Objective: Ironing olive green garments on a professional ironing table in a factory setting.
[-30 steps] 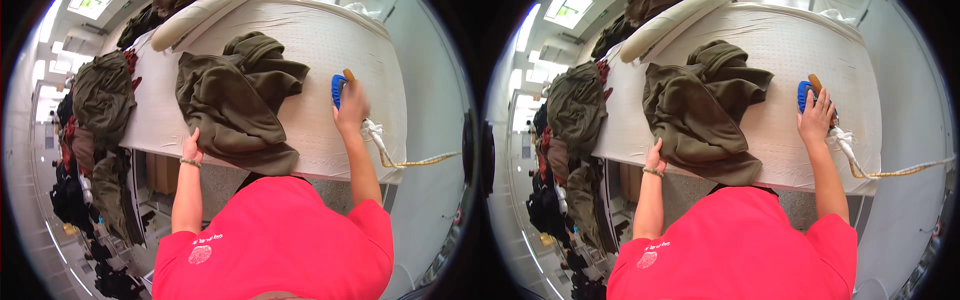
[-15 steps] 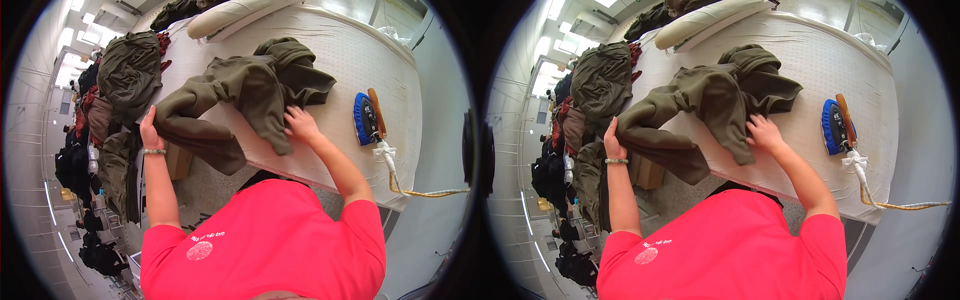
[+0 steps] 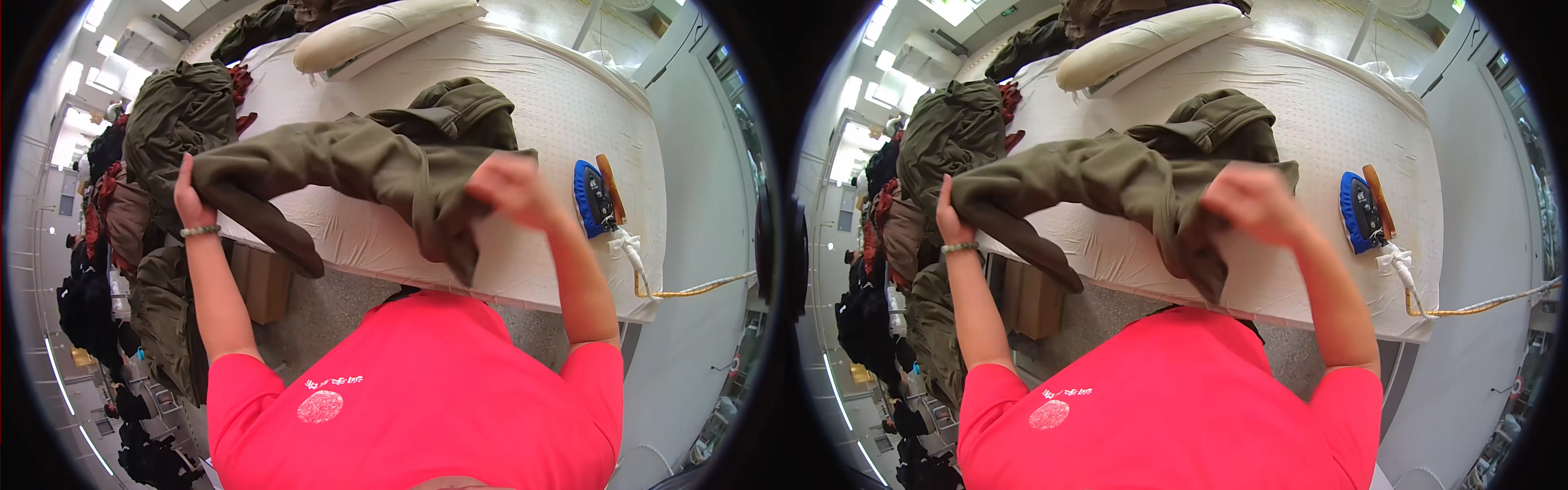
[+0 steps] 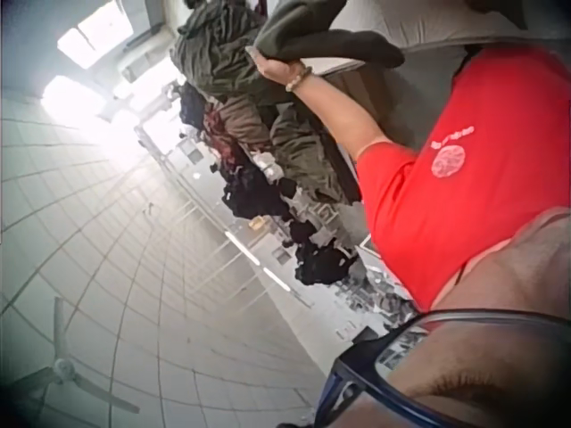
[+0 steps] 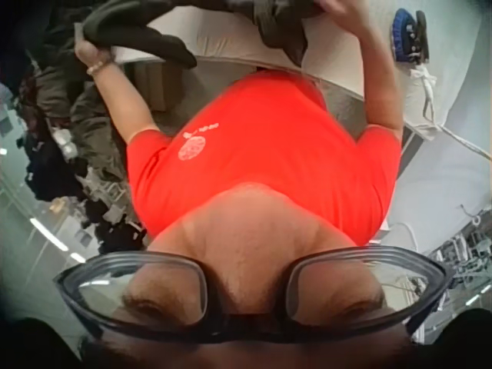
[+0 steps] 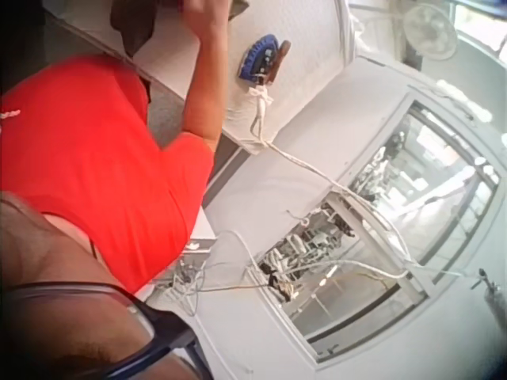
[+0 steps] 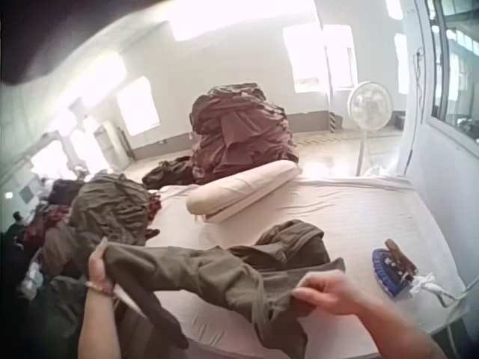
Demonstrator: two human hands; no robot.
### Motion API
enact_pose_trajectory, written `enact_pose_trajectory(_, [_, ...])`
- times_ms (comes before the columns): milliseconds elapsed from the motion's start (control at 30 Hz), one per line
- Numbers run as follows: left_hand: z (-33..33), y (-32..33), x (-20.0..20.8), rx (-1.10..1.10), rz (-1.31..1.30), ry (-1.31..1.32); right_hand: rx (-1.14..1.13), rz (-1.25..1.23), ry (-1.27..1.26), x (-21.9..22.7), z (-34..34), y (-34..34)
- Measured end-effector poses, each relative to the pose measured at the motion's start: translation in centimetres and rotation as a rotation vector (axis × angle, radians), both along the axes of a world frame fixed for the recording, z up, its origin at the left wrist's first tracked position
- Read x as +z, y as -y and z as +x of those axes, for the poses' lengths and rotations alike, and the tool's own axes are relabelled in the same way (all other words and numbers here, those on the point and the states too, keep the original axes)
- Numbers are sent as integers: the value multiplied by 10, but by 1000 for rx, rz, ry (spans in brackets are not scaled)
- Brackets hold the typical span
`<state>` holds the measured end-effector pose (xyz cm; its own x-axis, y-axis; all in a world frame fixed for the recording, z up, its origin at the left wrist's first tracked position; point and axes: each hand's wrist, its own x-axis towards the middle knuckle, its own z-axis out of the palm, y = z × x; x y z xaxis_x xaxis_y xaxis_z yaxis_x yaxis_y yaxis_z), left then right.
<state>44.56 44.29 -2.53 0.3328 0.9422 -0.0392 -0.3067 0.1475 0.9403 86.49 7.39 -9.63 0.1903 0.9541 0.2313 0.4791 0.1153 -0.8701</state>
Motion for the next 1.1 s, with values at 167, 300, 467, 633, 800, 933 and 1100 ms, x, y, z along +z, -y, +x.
enact_pose_trajectory(167, [-9,-68,-50,-72,-5,-308,-749,-150,-373,-54,91,36])
enact_pose_trajectory(300, [-49,-54,-142,-322,-23,-889,-797,-642,-439,-142,17,113])
enact_pose_trajectory(467, [-53,-19,-189,-561,-357,-940,-873,-491,-842,-122,-58,156])
enact_pose_trajectory(633, [2,-6,-201,-838,-75,-1257,-620,-681,-524,-133,-70,162])
enact_pose_trajectory(800, [22,7,-156,-1029,-301,-531,-715,-347,-647,-42,-40,132])
enact_pose_trajectory(933, [53,9,-41,-779,-71,-2,-1036,315,-455,74,-10,163])
enact_pose_trajectory(1100, [64,14,-77,-789,-347,437,-918,792,-668,136,-53,177])
